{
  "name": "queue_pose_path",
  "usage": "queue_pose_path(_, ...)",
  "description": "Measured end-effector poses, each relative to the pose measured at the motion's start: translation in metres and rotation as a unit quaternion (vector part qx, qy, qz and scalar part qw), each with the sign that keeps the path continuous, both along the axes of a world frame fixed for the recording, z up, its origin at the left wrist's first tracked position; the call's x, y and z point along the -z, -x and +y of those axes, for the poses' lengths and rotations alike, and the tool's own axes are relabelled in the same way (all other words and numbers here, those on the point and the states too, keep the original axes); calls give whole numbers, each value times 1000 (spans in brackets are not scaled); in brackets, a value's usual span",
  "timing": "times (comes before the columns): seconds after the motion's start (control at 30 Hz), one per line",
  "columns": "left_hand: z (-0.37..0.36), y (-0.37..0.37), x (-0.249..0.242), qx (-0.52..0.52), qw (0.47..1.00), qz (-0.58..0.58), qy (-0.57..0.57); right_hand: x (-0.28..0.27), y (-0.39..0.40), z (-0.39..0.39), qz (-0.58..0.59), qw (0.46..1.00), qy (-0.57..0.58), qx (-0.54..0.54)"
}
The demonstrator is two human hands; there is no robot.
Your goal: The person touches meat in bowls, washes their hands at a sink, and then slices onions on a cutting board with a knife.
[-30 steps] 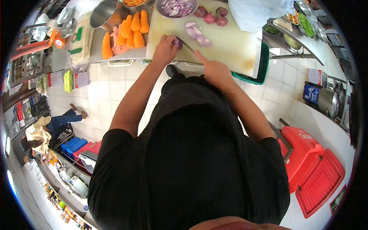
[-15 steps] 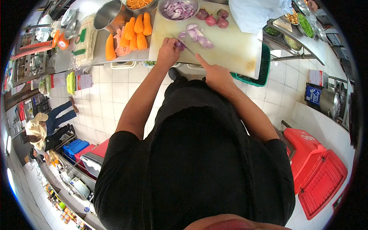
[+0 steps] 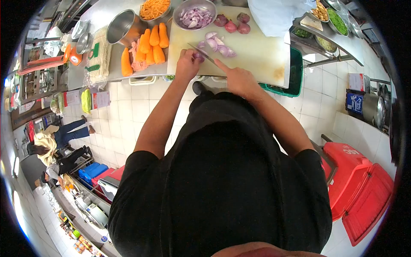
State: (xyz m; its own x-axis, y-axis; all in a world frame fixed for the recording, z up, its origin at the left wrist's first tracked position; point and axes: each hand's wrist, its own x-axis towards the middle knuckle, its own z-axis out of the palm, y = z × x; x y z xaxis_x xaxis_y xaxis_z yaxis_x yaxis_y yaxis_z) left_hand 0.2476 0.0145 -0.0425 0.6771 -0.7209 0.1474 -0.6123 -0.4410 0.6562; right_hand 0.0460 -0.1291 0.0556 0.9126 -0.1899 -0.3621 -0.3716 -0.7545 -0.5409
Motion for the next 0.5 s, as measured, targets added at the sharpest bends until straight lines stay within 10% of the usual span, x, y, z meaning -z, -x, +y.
queue_pose_path(0.5, 0, -1, 3, -18, 1000, -5, -6, -11, 1, 2, 6, 1000, -10, -12)
